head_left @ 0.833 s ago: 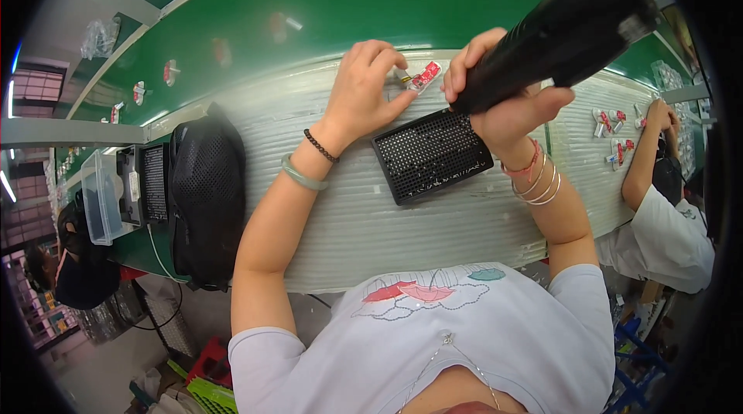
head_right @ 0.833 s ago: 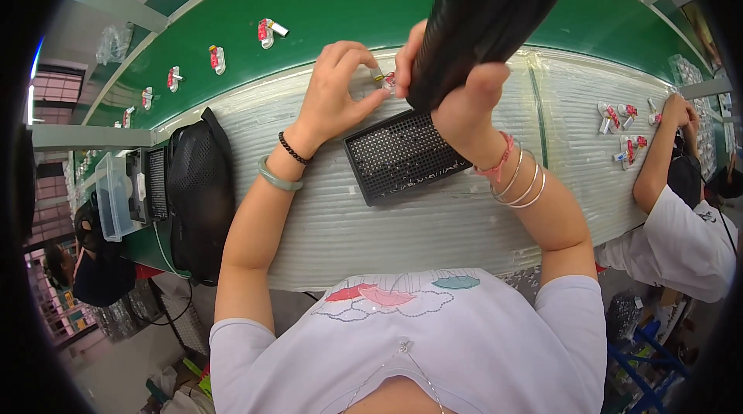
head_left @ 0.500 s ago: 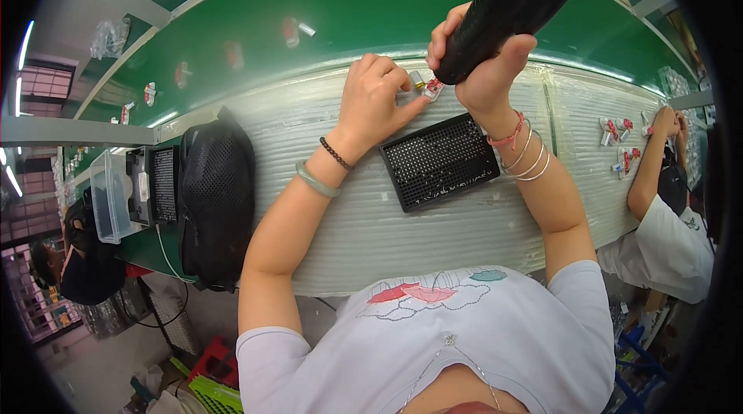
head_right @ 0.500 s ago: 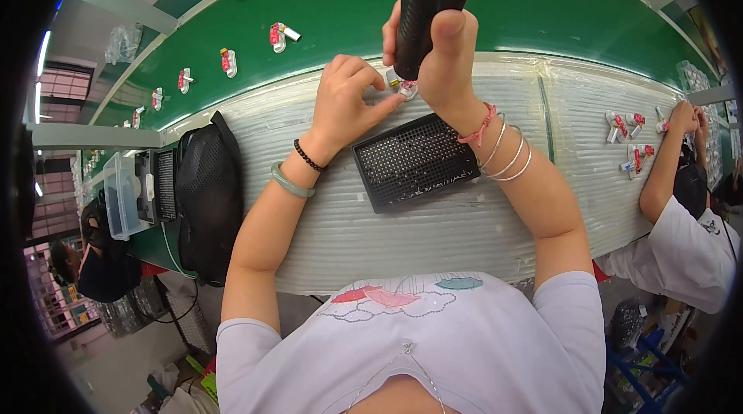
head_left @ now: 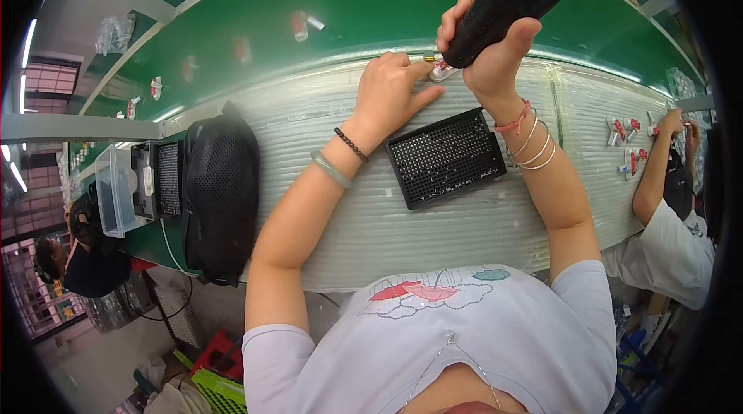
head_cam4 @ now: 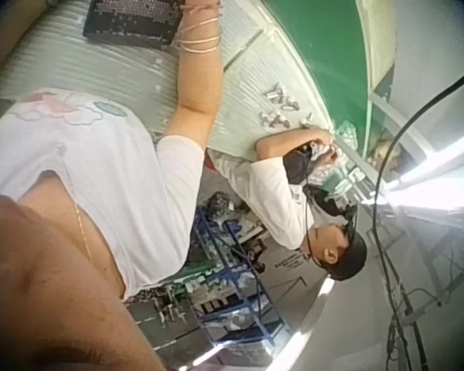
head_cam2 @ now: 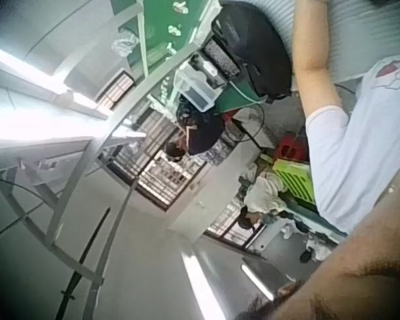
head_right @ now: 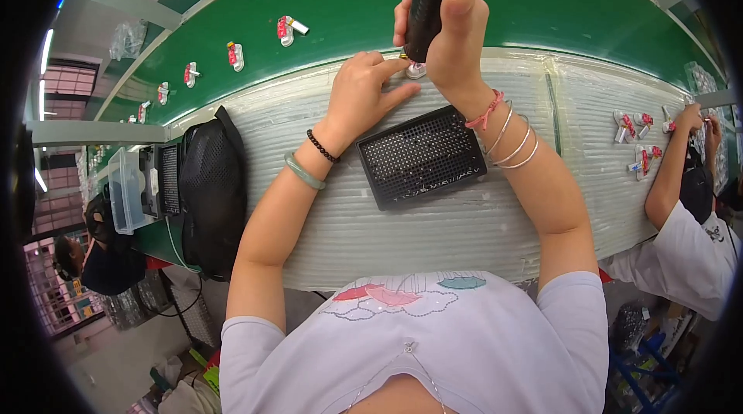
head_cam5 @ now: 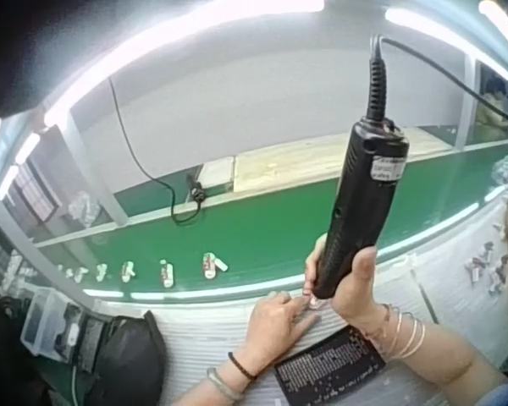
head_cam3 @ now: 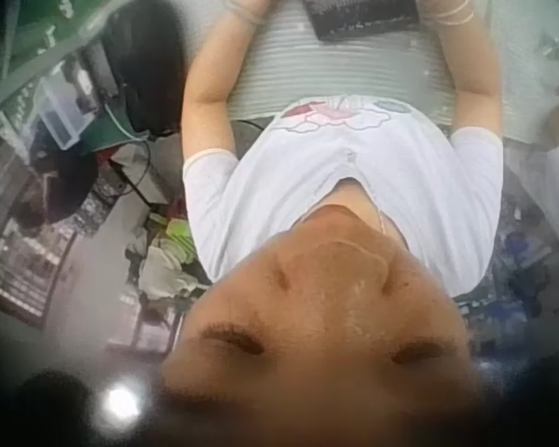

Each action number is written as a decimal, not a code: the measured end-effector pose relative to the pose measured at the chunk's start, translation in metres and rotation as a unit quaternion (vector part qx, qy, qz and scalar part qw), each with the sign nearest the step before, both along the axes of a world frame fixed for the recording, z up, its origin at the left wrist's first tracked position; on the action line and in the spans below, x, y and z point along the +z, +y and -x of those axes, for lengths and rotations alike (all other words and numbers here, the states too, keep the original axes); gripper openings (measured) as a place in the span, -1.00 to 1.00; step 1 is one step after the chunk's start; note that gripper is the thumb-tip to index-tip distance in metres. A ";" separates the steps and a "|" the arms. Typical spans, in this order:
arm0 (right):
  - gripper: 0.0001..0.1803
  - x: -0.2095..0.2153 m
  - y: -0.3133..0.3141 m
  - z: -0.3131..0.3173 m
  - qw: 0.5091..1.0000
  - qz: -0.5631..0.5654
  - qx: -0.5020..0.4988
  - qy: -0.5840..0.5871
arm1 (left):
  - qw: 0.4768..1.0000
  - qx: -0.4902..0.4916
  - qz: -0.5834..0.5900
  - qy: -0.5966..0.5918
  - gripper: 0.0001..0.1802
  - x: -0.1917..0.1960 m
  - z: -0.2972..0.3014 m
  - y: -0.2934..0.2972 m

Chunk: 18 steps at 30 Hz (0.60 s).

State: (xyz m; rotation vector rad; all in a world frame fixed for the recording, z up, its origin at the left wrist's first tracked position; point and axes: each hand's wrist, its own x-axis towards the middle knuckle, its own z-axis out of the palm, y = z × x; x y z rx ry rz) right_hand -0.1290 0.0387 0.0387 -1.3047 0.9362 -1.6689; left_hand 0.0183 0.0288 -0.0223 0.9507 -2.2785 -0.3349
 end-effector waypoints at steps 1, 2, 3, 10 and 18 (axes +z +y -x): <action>0.05 0.001 0.000 0.001 1.000 -0.004 -0.002 0.004 | 1.000 0.000 0.011 0.001 -0.66 0.000 0.001 -0.001; 0.05 0.002 0.000 0.002 1.000 -0.008 -0.004 0.008 | 1.000 -0.001 0.022 0.002 -0.67 -0.001 0.003 -0.001; 0.05 0.003 0.000 0.003 1.000 -0.008 -0.004 0.008 | 1.000 0.000 0.021 0.002 -0.67 -0.002 0.006 -0.001; 0.06 0.004 0.002 0.003 1.000 -0.003 -0.012 -0.004 | 1.000 0.008 -0.018 -0.023 -0.76 0.003 0.018 -0.007; -0.12 -0.010 -0.001 -0.011 0.995 0.084 0.025 -0.047 | 0.995 -0.088 -0.025 0.047 -0.75 0.001 -0.008 0.001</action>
